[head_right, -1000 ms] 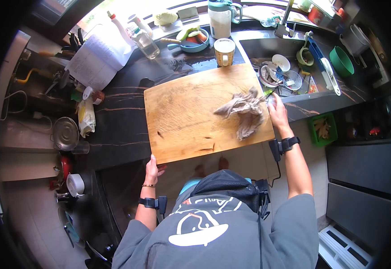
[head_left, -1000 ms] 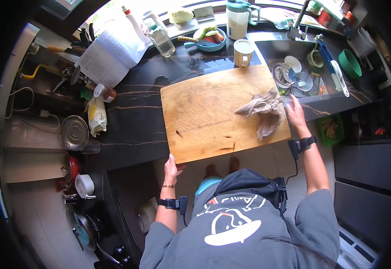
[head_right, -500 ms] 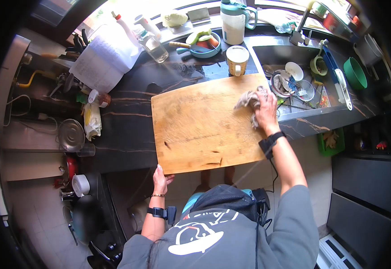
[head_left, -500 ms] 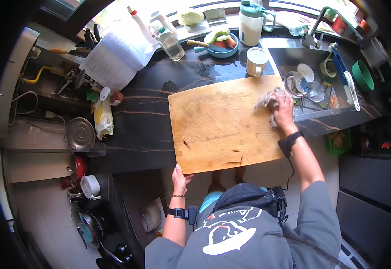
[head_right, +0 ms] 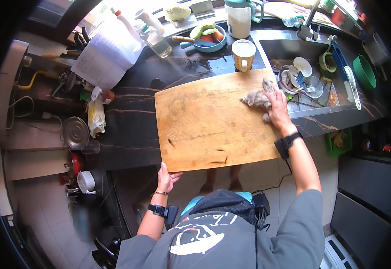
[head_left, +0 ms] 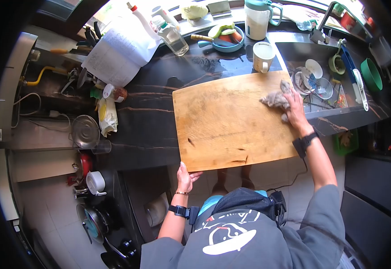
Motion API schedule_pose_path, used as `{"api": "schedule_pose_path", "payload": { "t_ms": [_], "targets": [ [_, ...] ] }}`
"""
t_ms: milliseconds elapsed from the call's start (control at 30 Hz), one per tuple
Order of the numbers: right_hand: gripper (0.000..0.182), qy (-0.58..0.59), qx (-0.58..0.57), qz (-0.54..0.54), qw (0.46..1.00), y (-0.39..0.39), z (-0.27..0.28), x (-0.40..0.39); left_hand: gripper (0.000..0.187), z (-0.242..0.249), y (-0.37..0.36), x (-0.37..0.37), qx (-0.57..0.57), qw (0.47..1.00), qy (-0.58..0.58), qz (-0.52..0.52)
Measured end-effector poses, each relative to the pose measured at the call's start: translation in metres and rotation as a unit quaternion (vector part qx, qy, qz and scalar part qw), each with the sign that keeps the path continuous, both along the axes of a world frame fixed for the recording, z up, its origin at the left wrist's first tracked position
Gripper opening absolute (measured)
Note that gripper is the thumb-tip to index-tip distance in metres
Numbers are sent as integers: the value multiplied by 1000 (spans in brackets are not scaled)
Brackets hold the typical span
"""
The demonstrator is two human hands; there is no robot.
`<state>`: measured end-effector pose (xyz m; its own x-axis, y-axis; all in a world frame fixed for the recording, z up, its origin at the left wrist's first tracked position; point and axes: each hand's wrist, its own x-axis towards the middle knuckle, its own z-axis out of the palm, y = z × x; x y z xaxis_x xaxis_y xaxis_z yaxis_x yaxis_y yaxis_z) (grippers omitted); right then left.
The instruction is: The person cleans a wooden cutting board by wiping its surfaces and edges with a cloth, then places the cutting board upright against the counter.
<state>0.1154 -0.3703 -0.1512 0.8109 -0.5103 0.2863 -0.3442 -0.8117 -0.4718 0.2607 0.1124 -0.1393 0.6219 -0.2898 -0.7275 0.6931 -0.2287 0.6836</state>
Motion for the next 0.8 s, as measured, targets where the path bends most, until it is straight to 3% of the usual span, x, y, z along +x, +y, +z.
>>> {"api": "schedule_pose_path", "payload": {
  "t_ms": [100, 200, 267, 433, 567, 600, 733, 767, 800],
  "targets": [
    [53, 7, 10, -6, 1000, 39, 10, -40, 61, 0, 1, 1, -4, 1000, 6, -6],
    [52, 1, 34, -85, 996, 77, 12, -47, 60, 5, 2, 4, -22, 999, 29, -18],
    [53, -6, -22, -184, 983, 107, -4, -29, 59, 5, 4, 6, -30, 999, 32, -31],
    [43, -118, -9, -44, 992, 226, 16, 54, 58, 5, 5, 9, -48, 997, 34, -46],
    [30, -107, 57, 126, 985, 339, 9, 118, 56, -4, 13, 14, -45, 995, 49, -69],
    [31, -90, 89, 157, 979, 360, 8, 128, 53, -28, 24, 17, -39, 995, 65, -67],
    [31, -99, 95, 290, 947, 337, 11, 112, 53, -22, 25, 20, -56, 992, 58, -97],
    [30, -88, 67, 267, 957, 326, 3, 95, 53, -17, 24, 19, -73, 989, 54, -116],
    [42, -86, 57, 250, 963, 306, 6, 75, 53, -10, 22, 19, -74, 988, 59, -119]
  ]
}}
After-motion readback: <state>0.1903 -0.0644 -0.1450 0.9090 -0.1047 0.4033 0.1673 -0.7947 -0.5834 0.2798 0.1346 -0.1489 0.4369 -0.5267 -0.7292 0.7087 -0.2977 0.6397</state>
